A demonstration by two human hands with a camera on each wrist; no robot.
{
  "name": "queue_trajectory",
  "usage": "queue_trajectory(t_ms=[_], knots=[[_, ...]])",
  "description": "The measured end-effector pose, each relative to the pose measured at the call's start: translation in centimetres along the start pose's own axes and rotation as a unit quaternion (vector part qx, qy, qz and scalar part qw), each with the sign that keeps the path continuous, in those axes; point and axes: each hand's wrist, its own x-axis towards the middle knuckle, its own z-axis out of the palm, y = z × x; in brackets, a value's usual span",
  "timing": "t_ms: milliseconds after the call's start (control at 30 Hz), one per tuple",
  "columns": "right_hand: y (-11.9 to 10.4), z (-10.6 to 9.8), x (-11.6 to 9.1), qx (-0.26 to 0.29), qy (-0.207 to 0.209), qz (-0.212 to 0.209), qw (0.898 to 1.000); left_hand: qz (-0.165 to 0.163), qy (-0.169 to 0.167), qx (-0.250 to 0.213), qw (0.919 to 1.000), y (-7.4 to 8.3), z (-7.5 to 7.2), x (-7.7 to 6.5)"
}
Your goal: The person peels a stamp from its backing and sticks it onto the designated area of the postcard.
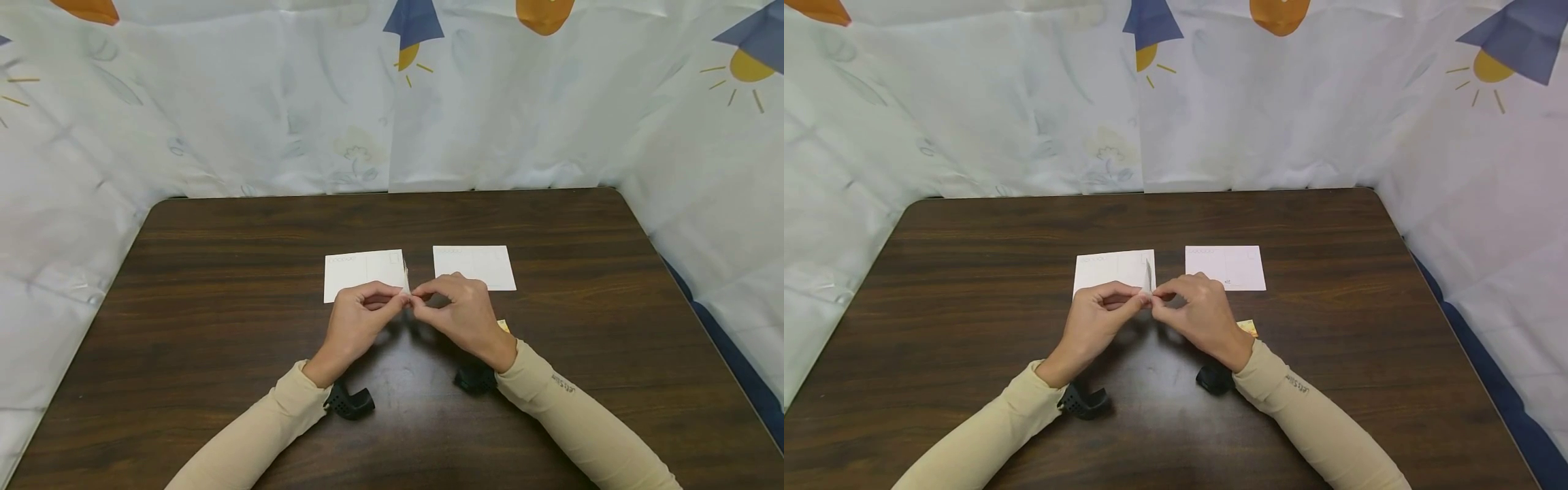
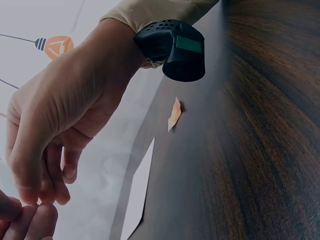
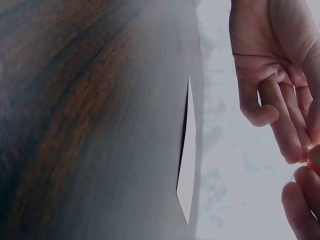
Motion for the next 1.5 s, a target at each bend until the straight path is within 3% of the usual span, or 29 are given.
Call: queue_trajectory(t_ms=[1100, 1500], knots=[[0.22, 0.38, -0.08, 0.003, 0.007, -0.004, 1.0, -0.001, 0.004, -0.009, 1.0, -0.14, 0.55, 0.0], [0.22, 0.29, 0.01, 0.007, 0.012, 0.002, 1.0, -0.011, 0.005, 0.014, 0.9998, -0.29, 0.44, 0.05]])
